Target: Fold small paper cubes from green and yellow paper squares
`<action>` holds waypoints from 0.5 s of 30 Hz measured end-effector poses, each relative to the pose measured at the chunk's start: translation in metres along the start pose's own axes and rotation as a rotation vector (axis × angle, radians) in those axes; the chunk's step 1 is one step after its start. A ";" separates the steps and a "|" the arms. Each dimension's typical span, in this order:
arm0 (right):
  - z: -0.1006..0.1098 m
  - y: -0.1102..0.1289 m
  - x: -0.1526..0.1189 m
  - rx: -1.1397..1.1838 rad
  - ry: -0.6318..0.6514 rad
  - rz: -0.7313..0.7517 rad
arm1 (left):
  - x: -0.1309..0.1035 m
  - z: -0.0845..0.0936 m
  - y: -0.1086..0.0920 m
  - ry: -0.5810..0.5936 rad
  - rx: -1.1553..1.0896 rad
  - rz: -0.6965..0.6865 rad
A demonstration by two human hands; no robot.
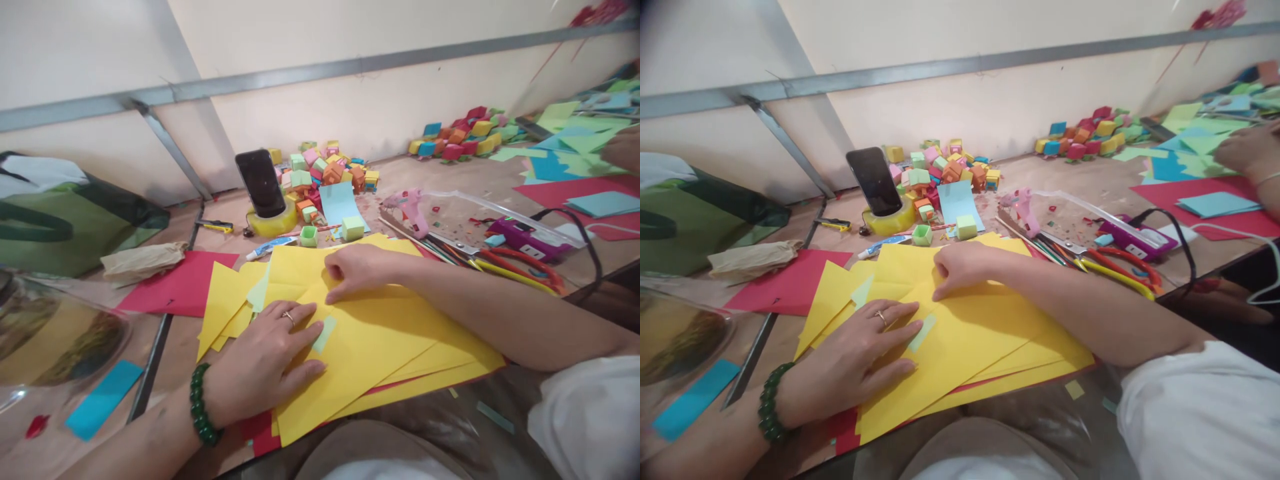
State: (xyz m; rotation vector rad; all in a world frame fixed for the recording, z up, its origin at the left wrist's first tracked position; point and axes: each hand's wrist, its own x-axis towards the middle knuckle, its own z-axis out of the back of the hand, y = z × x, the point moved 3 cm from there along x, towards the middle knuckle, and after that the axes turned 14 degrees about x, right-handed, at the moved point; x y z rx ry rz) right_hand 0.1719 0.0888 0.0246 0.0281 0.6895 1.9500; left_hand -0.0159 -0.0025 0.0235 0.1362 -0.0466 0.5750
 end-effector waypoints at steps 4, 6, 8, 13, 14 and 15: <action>0.009 -0.018 0.000 -0.099 0.082 -0.089 | -0.001 0.001 0.000 0.016 0.005 -0.002; 0.017 -0.029 -0.001 -0.140 0.092 -0.097 | -0.002 0.001 -0.001 0.012 0.017 -0.015; 0.026 -0.036 -0.004 -0.164 0.077 -0.068 | -0.003 -0.001 -0.001 0.007 0.028 -0.025; 0.035 -0.025 -0.014 -0.216 -0.092 0.063 | -0.002 -0.002 -0.002 -0.037 0.022 -0.024; 0.034 -0.021 -0.015 -0.224 -0.129 0.093 | -0.002 -0.001 -0.002 -0.050 0.023 -0.019; 0.032 -0.018 -0.015 -0.227 -0.153 0.129 | -0.001 -0.001 -0.002 -0.057 0.026 -0.011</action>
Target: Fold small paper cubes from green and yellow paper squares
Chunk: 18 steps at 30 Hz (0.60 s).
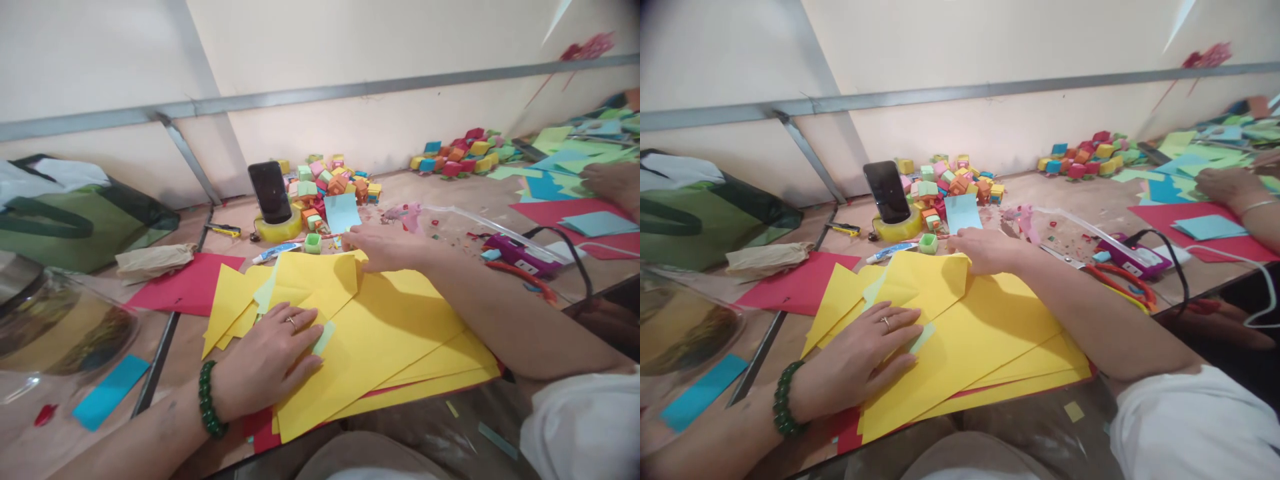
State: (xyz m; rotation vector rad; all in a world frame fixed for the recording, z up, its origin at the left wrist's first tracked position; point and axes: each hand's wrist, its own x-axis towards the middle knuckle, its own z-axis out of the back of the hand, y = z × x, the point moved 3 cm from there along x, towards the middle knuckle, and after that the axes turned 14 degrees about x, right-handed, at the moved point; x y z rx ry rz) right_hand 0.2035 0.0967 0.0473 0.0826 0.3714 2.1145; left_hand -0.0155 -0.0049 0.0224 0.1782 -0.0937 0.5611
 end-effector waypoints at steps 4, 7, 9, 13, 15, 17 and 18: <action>-0.007 0.007 0.003 0.097 -0.032 0.223 | 0.001 0.002 0.004 -0.019 0.047 0.048; -0.007 0.009 0.002 0.235 -0.044 0.330 | 0.000 0.002 0.011 -0.077 0.129 0.129; -0.006 0.016 -0.001 0.288 -0.040 0.354 | -0.001 0.001 0.015 -0.118 0.191 0.177; -0.012 0.048 -0.013 0.266 0.038 0.421 | -0.002 -0.003 0.019 -0.151 0.306 0.175; -0.020 0.062 -0.018 0.257 0.099 0.451 | -0.001 -0.007 0.019 -0.093 0.334 0.151; -0.028 0.068 -0.019 0.274 0.170 0.454 | -0.001 -0.008 0.018 -0.020 0.322 0.136; -0.031 0.069 -0.019 0.289 0.200 0.458 | 0.000 -0.007 0.017 0.005 0.303 0.137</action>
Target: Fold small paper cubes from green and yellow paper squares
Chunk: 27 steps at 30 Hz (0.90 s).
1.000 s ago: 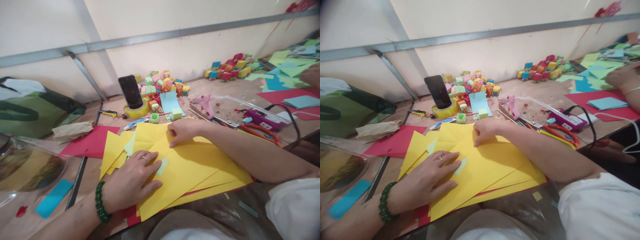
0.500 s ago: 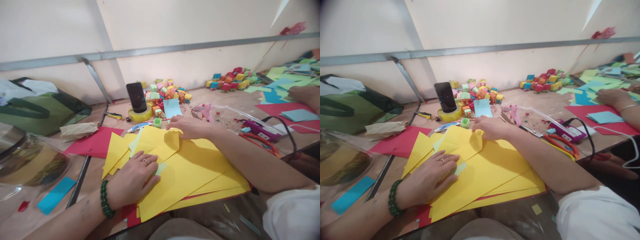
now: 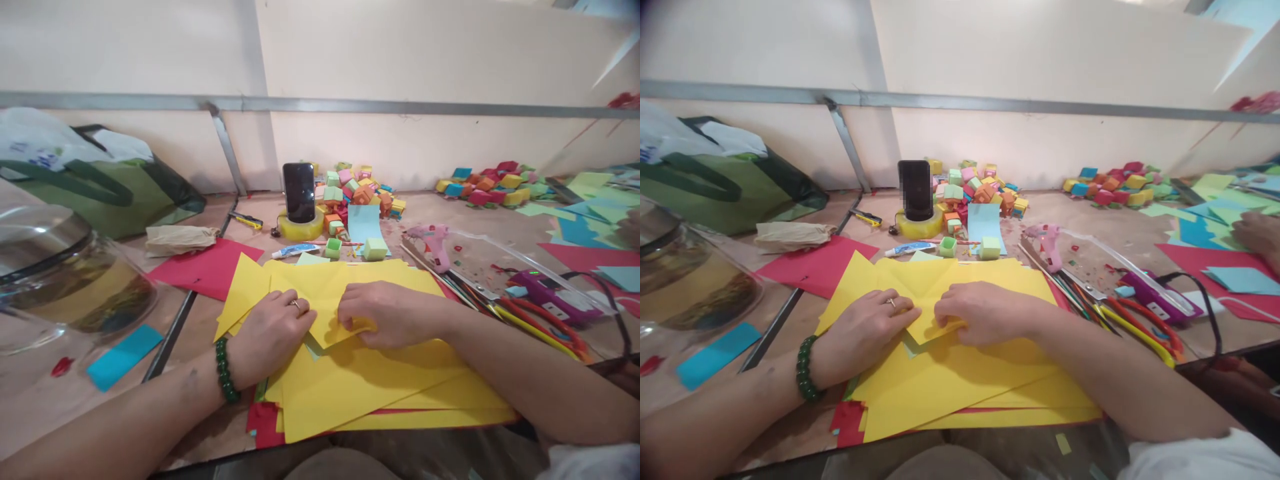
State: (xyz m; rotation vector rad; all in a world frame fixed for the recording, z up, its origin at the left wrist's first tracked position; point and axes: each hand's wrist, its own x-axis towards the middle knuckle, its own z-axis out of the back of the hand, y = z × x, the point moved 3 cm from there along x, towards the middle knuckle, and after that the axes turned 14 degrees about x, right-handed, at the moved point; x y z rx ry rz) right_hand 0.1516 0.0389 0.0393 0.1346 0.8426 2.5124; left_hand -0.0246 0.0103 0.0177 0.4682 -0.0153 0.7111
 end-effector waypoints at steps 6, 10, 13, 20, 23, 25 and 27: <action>-0.001 -0.005 -0.003 0.080 0.094 -0.039 | -0.006 0.018 -0.014 0.089 -0.165 0.027; 0.000 -0.001 -0.007 0.061 0.178 -0.180 | -0.013 0.023 -0.029 0.039 -0.190 -0.037; -0.001 0.000 -0.008 0.099 0.240 -0.191 | -0.017 0.021 -0.035 -0.021 -0.161 -0.065; 0.012 -0.015 -0.008 0.160 0.269 -0.214 | -0.015 0.022 -0.034 -0.033 -0.183 -0.082; 0.018 -0.022 -0.007 0.243 0.256 -0.244 | -0.015 0.026 -0.036 -0.054 -0.175 -0.112; 0.019 -0.027 -0.005 0.304 0.243 -0.247 | -0.016 0.027 -0.037 -0.084 -0.145 -0.131; 0.017 -0.033 -0.004 0.351 0.218 -0.248 | -0.017 0.028 -0.039 -0.096 -0.134 -0.153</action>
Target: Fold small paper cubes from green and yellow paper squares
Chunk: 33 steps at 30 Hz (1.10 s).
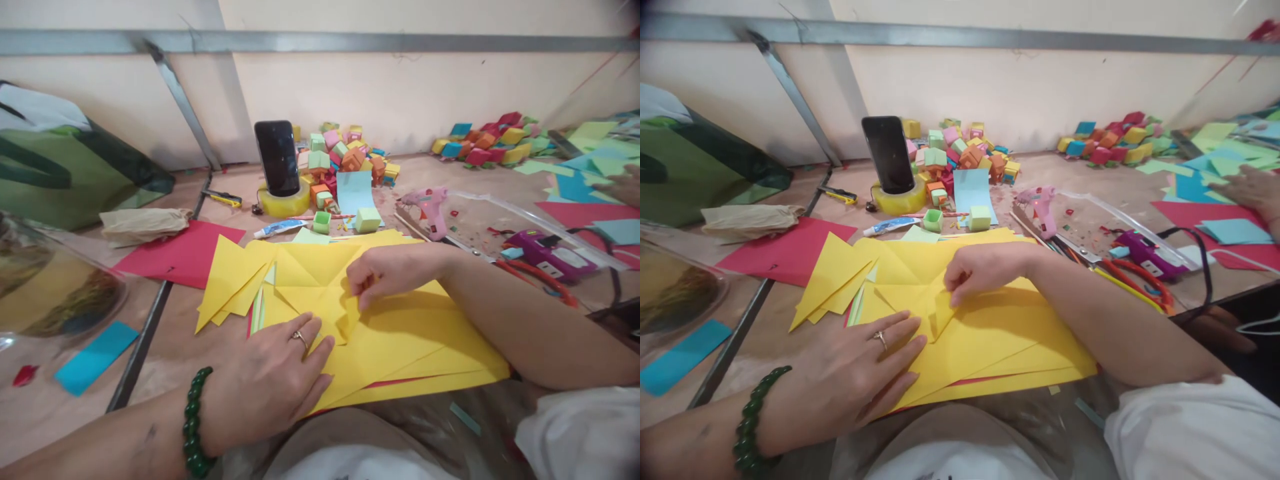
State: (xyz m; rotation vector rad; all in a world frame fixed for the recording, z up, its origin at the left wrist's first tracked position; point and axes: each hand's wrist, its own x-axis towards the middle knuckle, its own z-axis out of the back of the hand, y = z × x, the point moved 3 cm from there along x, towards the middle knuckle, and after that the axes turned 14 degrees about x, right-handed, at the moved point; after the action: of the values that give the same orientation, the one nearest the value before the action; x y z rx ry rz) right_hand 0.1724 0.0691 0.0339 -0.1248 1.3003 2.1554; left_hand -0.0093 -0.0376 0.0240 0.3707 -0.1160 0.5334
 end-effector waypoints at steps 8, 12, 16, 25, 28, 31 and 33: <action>-0.003 -0.007 0.008 -0.041 -0.138 0.016 | 0.003 0.003 -0.002 -0.071 -0.018 -0.058; -0.005 -0.003 0.007 -0.083 -0.152 -0.020 | 0.004 0.004 -0.002 -0.086 0.016 -0.081; -0.006 -0.001 0.007 -0.103 -0.161 -0.043 | 0.003 0.005 -0.002 -0.102 0.025 -0.103; -0.008 -0.003 0.009 -0.160 -0.169 -0.032 | 0.003 0.005 0.002 -0.049 -0.025 -0.055; -0.008 -0.002 0.008 -0.171 -0.163 -0.041 | 0.002 0.004 0.004 -0.055 -0.036 -0.037; -0.008 0.000 0.007 -0.182 -0.164 -0.044 | 0.002 0.003 0.004 -0.068 -0.055 -0.060; -0.009 0.000 0.007 -0.184 -0.166 -0.042 | 0.002 0.003 0.005 -0.060 -0.062 -0.068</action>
State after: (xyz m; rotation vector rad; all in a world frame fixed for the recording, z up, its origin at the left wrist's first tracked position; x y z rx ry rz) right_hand 0.1647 0.0645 0.0269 -0.0459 0.9981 2.1959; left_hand -0.0099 -0.0341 0.0284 0.3296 -0.1770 0.4503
